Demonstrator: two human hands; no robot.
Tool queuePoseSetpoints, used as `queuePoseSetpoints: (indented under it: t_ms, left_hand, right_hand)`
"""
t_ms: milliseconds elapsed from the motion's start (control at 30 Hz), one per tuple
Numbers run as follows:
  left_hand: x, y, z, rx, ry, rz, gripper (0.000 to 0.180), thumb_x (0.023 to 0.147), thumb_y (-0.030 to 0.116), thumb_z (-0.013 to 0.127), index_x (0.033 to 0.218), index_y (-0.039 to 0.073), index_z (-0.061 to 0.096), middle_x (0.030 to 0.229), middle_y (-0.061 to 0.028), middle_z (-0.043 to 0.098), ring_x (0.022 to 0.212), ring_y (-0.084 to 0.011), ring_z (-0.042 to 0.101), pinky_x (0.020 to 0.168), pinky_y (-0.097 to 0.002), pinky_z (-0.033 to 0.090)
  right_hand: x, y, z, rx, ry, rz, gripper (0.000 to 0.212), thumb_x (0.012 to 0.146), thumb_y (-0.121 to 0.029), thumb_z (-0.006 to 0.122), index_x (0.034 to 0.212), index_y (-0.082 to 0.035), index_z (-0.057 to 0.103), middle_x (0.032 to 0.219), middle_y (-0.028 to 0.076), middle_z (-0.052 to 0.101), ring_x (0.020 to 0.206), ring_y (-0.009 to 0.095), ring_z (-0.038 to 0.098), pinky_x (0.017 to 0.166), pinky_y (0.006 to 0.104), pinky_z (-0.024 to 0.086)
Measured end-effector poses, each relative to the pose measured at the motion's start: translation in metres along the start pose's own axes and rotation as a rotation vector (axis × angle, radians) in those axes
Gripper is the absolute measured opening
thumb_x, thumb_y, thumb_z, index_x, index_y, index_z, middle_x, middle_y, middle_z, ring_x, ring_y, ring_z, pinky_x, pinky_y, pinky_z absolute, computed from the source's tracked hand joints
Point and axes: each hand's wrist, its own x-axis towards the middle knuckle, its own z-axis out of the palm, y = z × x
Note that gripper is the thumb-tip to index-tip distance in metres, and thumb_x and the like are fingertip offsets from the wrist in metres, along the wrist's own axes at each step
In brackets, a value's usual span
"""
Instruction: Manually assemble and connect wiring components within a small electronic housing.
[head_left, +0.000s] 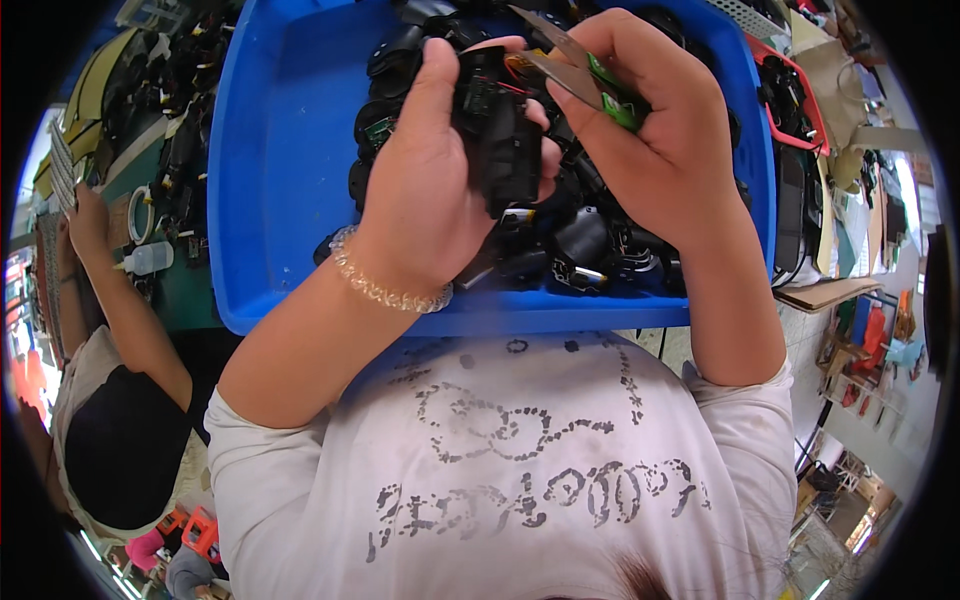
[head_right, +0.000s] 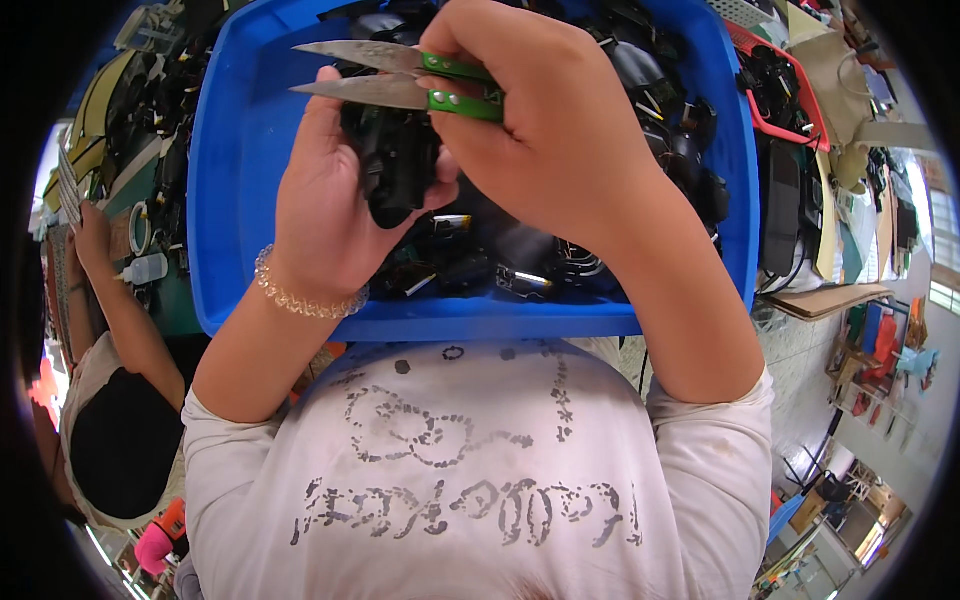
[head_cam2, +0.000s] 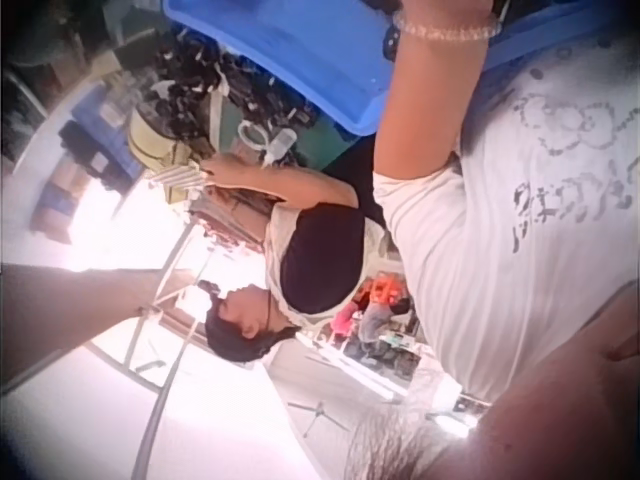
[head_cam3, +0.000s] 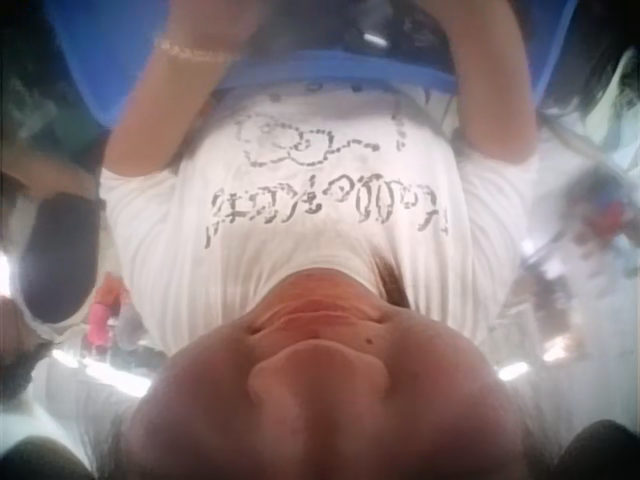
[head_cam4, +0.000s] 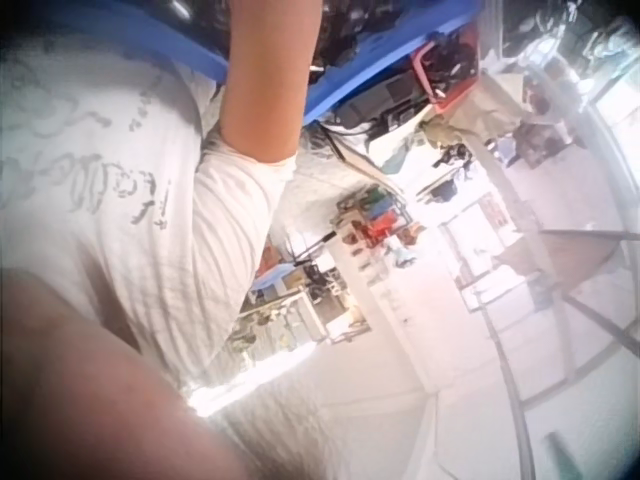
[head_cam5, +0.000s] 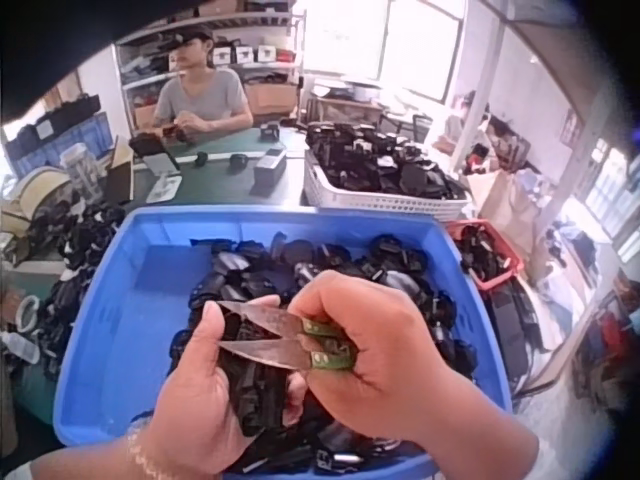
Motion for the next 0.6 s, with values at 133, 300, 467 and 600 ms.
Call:
queuePoseSetpoints:
  t_ms: [133,300,467,600]
  left_hand:
    - [0.002,-0.004,0.002,-0.025,-0.081,-0.018,0.056,0.095,0.051,0.023,0.111,0.005,0.051,0.087,-0.0124,0.059,0.072,-0.0211,0.057,0.056,-0.0305,0.044]
    - [0.003,-0.003,0.001,-0.042,-0.151,-0.023,0.061,0.092,0.056,0.024,0.113,0.004,0.05,0.089,-0.0121,0.058,0.071,-0.0222,0.055,0.055,-0.0308,0.044]
    - [0.004,-0.001,0.0,-0.044,-0.178,-0.047,0.059,0.094,0.053,0.023,0.113,0.005,0.05,0.089,-0.0115,0.058,0.071,-0.023,0.055,0.054,-0.0311,0.042]
    - [0.005,-0.001,0.0,-0.075,-0.255,-0.081,0.057,0.094,0.051,0.022,0.114,0.005,0.049,0.091,-0.0114,0.058,0.072,-0.0235,0.054,0.055,-0.0314,0.041]
  right_hand:
    - [-0.003,0.001,0.004,0.419,-0.014,0.295,0.007,0.079,0.004,0.056,0.081,0.0,0.051,0.063,0.0,0.052,0.054,0.005,0.048,0.049,0.0199,0.038]
    - [0.0,-0.003,0.0,0.459,-0.059,0.297,0.004,0.082,0.004,0.053,0.082,0.001,0.051,0.064,0.0,0.054,0.054,0.005,0.053,0.048,0.0195,0.042]
    - [0.0,-0.002,0.001,0.368,-0.041,0.269,0.003,0.081,0.003,0.054,0.081,0.001,0.052,0.061,0.002,0.054,0.052,0.006,0.054,0.046,0.0206,0.043]
    - [0.001,-0.002,-0.001,0.231,-0.045,0.162,0.003,0.078,0.003,0.055,0.079,0.001,0.053,0.059,0.003,0.052,0.049,0.008,0.054,0.045,0.0219,0.042]
